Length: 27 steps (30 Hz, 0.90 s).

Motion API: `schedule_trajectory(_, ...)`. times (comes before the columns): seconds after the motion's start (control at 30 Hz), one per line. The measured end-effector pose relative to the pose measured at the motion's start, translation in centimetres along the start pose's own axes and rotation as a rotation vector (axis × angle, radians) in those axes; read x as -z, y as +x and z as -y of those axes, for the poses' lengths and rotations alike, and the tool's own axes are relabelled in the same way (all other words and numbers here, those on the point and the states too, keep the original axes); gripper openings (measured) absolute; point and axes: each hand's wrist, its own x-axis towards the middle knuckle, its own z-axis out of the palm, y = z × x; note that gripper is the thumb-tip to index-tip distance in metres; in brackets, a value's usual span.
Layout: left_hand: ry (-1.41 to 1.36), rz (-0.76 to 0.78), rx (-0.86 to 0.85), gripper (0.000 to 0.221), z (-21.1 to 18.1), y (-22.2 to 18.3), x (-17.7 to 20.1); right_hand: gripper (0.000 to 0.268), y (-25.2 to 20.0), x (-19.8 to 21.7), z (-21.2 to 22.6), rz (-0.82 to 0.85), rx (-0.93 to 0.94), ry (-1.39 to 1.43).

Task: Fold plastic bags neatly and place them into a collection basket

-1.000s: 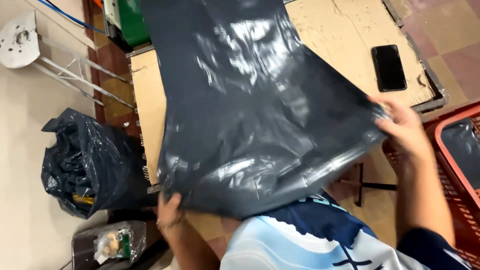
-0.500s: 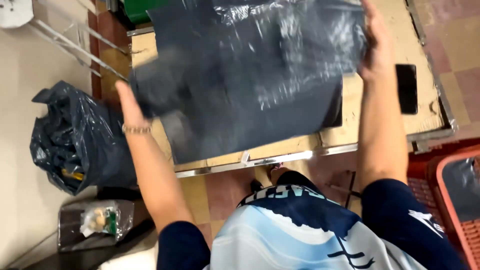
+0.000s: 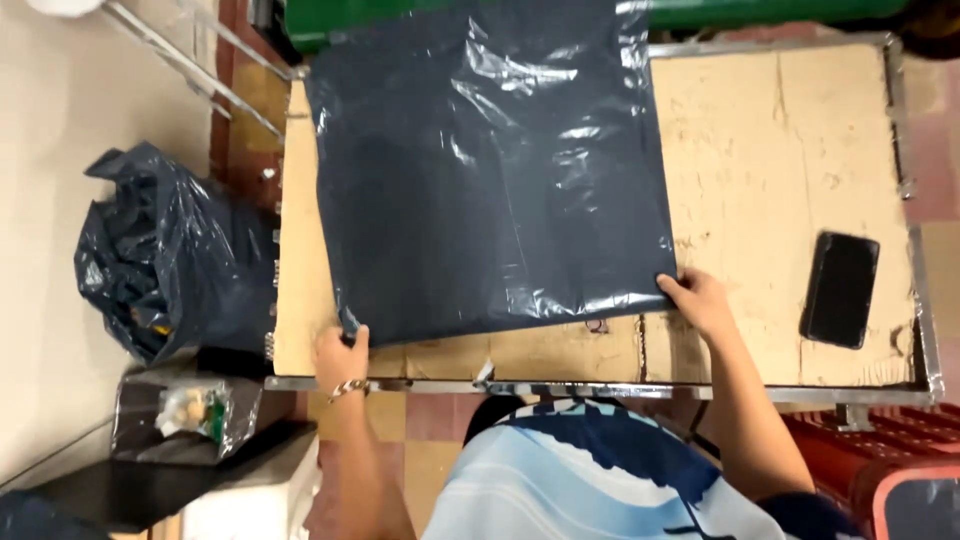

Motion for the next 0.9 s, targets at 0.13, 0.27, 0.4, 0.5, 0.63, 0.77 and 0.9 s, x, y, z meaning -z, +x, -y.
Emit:
schedule_trajectory(0.13, -0.327, -0.511, -0.41, 0.021, -2.6, 0.2, 0.4, 0.013, 1.1, 0.4, -0.6, 0.075, 0.16, 0.275)
schedule_trajectory(0.27, -0.426, -0.505, -0.429, 0.015, -2.4, 0.8, -0.9, 0.009, 0.7, 0.2, -2.2, 0.133, 0.194, 0.439)
schedule_trajectory(0.4, -0.31, -0.458, -0.234, 0.015, -2.4, -0.2, -0.3, 0.039, -4.1, 1.4, 0.0, 0.116, 0.214, 0.534)
schedule_trajectory(0.5, -0.317, -0.4, -0.215, 0.024, -2.1, -0.6, 0.7, 0.053, -6.5, 1.0, -1.5, 0.046, 0.229, 0.596)
schedule_trajectory(0.63, -0.416, 0.125, -0.065, 0.056, -0.4, -1.1, 2.4, 0.071, -9.6, 0.6, -1.7, 0.064, 0.197, 0.583)
schedule_trajectory(0.77, -0.53, 0.249, -0.156, 0.031, -0.4, -1.1, 4.3, 0.076, -9.1, 1.7, -1.9, 0.134, 0.051, 0.456)
schedule_trajectory(0.9, -0.551, 0.061, -0.259, 0.027, -0.7, 1.4, 2.2, 0.049, -6.7, 0.7, -3.7, 0.01, 0.129, 0.646)
